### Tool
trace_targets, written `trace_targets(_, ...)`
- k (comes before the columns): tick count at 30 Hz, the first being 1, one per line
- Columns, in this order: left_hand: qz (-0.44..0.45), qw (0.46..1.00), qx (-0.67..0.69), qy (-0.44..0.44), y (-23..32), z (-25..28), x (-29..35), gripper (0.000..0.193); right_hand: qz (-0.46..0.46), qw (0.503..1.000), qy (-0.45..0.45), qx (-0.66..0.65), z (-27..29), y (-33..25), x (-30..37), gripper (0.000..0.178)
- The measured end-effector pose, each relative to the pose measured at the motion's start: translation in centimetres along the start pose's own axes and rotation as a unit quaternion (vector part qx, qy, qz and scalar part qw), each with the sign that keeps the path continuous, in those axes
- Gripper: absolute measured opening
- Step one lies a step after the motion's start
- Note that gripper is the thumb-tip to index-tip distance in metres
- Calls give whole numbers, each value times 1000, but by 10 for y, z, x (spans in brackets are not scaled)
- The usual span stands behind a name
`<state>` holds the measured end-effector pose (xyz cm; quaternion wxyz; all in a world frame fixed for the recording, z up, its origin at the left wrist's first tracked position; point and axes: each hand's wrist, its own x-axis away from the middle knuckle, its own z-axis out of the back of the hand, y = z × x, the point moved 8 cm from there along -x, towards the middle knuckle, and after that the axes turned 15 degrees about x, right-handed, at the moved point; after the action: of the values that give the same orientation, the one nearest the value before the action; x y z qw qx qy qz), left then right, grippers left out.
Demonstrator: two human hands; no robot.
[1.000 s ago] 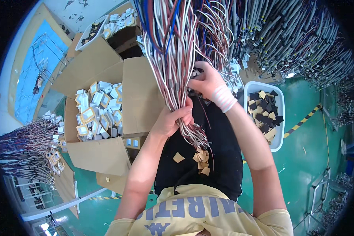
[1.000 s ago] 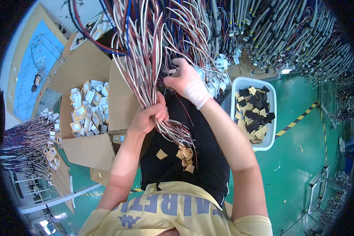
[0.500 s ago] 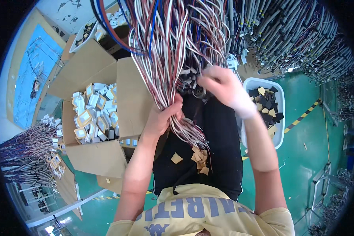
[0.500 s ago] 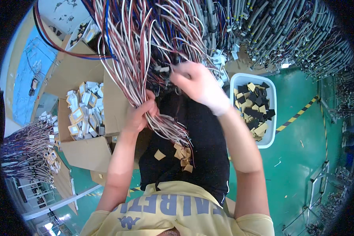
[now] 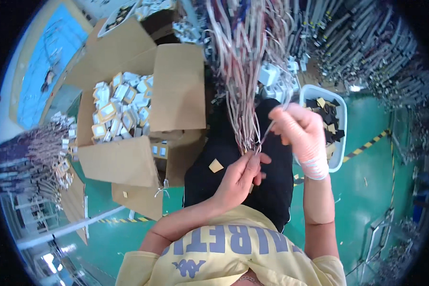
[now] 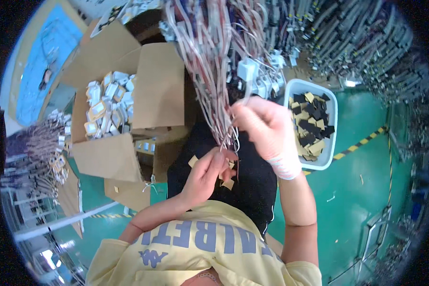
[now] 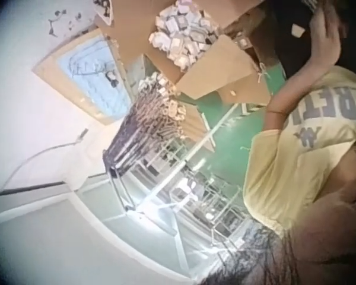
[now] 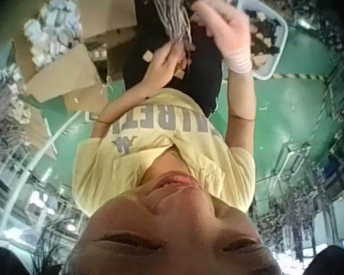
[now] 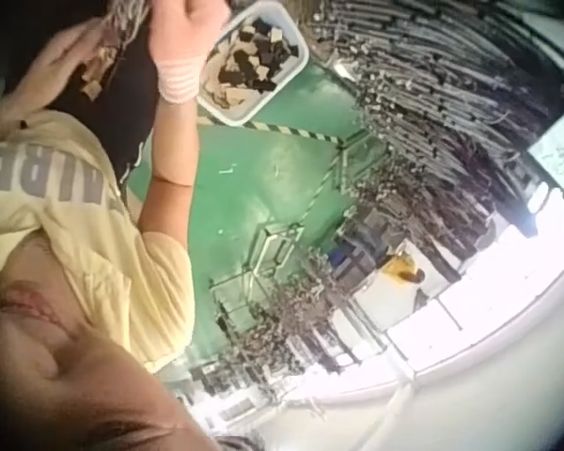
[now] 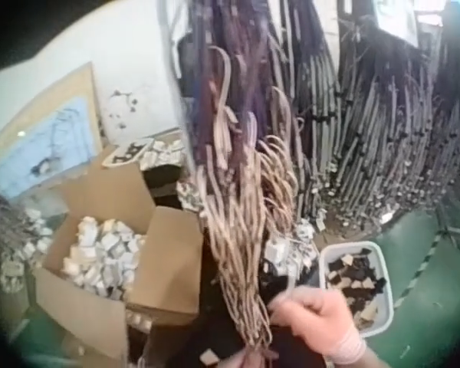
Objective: Assembling electronic components by attaching sensors and wiring to bundles.
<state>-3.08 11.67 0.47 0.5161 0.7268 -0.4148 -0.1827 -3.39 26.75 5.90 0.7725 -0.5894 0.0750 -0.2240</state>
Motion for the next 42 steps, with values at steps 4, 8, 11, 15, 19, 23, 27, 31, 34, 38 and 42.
trace_targets(4, 19, 997, 30, 74, 16, 22, 25, 24, 6, 999, -6, -50, -24, 13, 8, 20)
trace_targets(8, -85, 978, -187, 41, 26, 19, 20, 17, 33, 994, -104, 28, -60, 25, 44, 16)
trace_targets(11, -78, 962, -260, -11, 30, 22, 13, 17, 6, 997, -72, -16, -66, 32, 47, 8)
trace_targets(15, 58, 959, -255, -106, 41, 53, 12, 16, 123, 978, -36, 164, -58, 15, 41, 12)
trace_targets(19, -42, 951, -164, 258, 111, 247, -18, 12, 20, 978, -197, 59, -30, 43, 56, 13)
trace_targets(23, -136, 683, -625, 353, 148, 385, -53, 31, -41, 924, -381, -5, -64, 45, 72, 14)
trace_targets(27, 132, 709, -519, 458, 92, 448, -92, 41, -57, 870, -485, -66, -79, 38, 69, 17)
trace_targets(31, -7, 730, -479, 487, 106, 443, -80, 27, -45, 905, -422, -33, -68, 41, 55, 17)
trace_targets(34, -294, 669, -534, 424, 169, 370, -38, 22, 51, 963, -254, -71, -38, 33, 29, 27)
trace_targets(38, -332, 842, -334, 264, 163, 186, -16, 37, 77, 989, -59, -109, -22, 16, 2, 31)
trace_targets(42, -312, 919, -169, 171, 100, 95, -20, 20, 176, 981, -77, -11, -43, -20, -13, 12)
